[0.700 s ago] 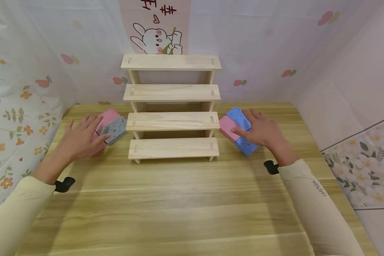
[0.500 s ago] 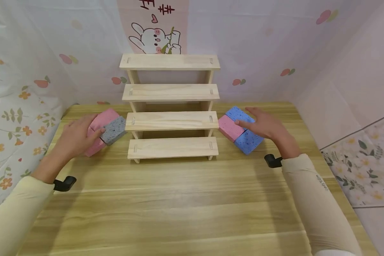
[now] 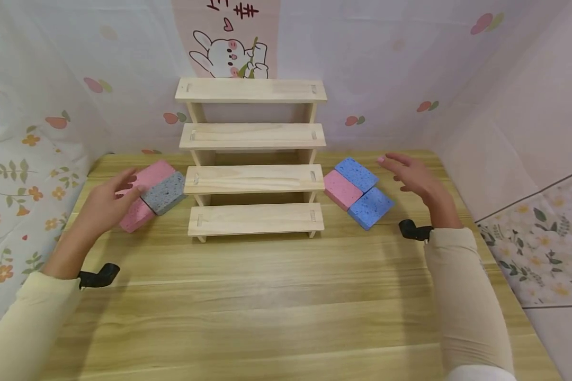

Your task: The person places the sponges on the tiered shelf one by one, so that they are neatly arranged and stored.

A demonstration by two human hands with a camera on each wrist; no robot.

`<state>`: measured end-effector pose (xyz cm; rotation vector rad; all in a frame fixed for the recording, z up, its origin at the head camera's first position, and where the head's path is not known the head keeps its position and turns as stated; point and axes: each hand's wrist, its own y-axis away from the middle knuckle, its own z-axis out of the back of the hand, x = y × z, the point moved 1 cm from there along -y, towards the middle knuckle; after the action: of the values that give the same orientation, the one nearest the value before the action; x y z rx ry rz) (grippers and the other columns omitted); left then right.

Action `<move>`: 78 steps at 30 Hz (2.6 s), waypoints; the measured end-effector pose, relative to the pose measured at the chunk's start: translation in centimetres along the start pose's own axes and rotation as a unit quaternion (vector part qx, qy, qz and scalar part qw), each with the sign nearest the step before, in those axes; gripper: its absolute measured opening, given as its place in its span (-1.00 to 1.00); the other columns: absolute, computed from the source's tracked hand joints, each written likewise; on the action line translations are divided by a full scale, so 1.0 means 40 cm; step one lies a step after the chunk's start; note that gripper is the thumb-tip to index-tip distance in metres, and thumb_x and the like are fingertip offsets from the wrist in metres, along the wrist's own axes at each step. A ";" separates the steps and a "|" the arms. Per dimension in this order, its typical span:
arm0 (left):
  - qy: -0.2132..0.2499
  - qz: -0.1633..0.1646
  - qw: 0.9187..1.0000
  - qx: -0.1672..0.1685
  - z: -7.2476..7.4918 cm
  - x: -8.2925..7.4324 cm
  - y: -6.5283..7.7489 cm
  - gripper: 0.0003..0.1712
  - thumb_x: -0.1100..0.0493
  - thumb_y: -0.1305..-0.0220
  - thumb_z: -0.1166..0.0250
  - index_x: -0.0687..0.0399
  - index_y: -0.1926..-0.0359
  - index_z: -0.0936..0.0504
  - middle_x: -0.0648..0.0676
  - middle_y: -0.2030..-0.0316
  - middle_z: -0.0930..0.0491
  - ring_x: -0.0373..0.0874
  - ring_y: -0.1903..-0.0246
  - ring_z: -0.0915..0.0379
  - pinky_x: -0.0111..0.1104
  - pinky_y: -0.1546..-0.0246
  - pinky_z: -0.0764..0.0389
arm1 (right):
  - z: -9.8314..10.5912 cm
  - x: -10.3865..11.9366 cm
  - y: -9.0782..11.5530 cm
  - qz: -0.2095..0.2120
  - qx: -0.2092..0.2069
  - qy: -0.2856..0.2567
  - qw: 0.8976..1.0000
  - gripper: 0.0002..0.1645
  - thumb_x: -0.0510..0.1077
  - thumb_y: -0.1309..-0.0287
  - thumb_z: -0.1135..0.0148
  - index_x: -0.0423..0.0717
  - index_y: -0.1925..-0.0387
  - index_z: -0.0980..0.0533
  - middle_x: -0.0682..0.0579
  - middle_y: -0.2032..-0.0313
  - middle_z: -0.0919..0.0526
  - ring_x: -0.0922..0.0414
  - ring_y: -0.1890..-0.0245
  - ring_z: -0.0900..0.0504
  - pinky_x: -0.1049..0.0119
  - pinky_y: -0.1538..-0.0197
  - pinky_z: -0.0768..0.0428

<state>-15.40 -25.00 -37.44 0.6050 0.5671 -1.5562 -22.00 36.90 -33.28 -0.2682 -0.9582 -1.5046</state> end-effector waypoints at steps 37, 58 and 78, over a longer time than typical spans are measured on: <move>0.401 0.086 0.907 -0.093 -0.143 0.008 0.079 -0.64 0.21 -0.38 -0.20 0.31 -0.11 -0.52 -0.15 0.30 -0.71 -0.32 0.32 -0.65 -0.46 0.29 -0.66 | -0.060 -0.179 0.059 -0.089 -0.018 -0.306 0.948 0.03 0.32 -0.33 0.00 -0.27 -0.48 0.09 0.04 0.28 -0.75 -0.02 0.23 -0.75 0.17 0.13 -0.68; 0.416 0.116 0.902 0.001 -0.245 -0.021 0.070 -0.46 0.15 -0.44 -0.14 0.38 -0.31 -0.34 -0.05 0.16 -0.65 -0.22 0.22 -0.62 -0.36 0.23 -0.68 | -0.089 -0.205 0.050 -0.117 -0.019 -0.307 0.944 0.00 0.30 -0.28 -0.09 -0.25 -0.44 -0.01 0.01 0.32 -0.72 0.05 0.30 -0.75 0.19 0.14 -0.68; 0.448 0.152 0.881 0.020 -0.286 -0.047 0.049 -0.45 0.32 -0.37 -0.15 0.24 -0.36 -0.33 -0.16 0.31 -0.55 -0.33 0.36 -0.47 -0.48 0.38 -0.54 | -0.138 -0.231 -0.003 -0.139 -0.015 -0.229 0.963 0.00 0.25 -0.30 -0.12 -0.19 -0.50 0.02 0.11 0.40 -0.68 0.19 0.37 -0.72 0.28 0.18 -0.69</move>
<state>-12.82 -16.03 -44.59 1.3965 1.0651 -0.9231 -18.23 39.67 -42.96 -0.5379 -1.3850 -1.7546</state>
